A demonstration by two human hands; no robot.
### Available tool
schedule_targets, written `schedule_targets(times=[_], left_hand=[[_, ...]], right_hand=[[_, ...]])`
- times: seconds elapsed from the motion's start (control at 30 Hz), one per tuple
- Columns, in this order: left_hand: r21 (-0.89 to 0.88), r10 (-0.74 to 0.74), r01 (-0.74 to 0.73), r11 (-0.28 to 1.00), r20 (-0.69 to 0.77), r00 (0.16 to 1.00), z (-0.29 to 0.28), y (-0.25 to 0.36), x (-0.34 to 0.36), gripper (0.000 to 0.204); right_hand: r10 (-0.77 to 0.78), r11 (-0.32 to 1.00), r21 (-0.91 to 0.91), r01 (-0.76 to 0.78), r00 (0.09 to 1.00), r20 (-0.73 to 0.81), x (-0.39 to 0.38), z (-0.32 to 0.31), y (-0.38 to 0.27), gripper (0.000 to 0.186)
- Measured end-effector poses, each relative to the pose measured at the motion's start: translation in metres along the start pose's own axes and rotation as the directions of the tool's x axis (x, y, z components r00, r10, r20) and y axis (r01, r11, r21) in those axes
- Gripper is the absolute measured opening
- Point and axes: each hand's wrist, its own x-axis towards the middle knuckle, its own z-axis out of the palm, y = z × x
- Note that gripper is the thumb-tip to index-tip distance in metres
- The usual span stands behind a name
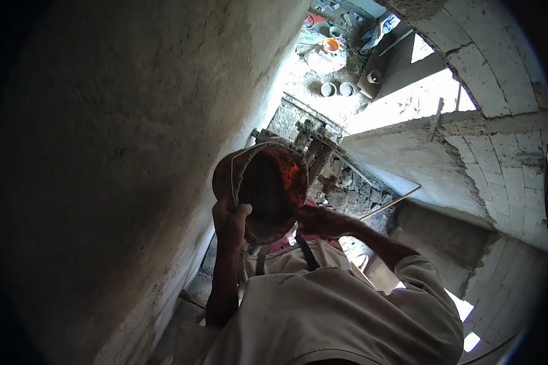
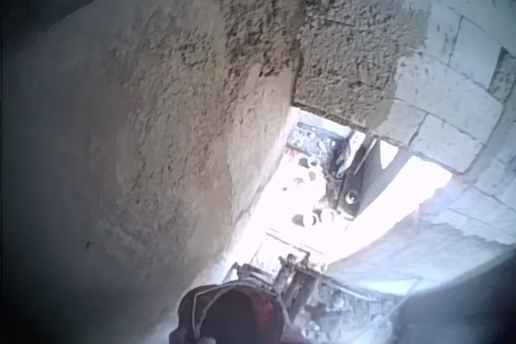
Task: The person applies plaster to a wall using a trowel, repeatedly taking material from a bucket and smoothing it onto the surface.
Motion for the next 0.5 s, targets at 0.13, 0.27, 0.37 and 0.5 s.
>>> schedule_targets(times=[0.13, 0.27, 0.37, 0.5], left_hand=[[-0.007, -0.044, 0.044, 0.999, -0.02, 0.999, 0.004, -0.003, -0.01, 0.054], [0.017, -0.062, 0.061, 0.998, 0.02, 0.998, 0.004, -0.001, -0.021, 0.071], [-0.027, -0.01, 0.01, 1.0, 0.016, 1.0, 0.007, -0.001, -0.026, 0.075], [-0.084, -0.02, 0.022, 0.996, 0.032, 0.999, 0.014, 0.005, -0.034, 0.077]], right_hand=[[0.291, 0.778, 0.477, -0.409, 0.908, 0.303, -0.009, 0.009, -0.021, 0.061], [0.328, 0.854, 0.373, -0.361, 0.932, 0.151, -0.031, 0.011, -0.034, 0.064], [0.307, 0.915, 0.282, -0.288, 0.951, -0.022, -0.046, 0.017, -0.052, 0.066], [0.299, 0.924, 0.276, -0.264, 0.95, -0.092, -0.057, 0.027, -0.061, 0.071]])
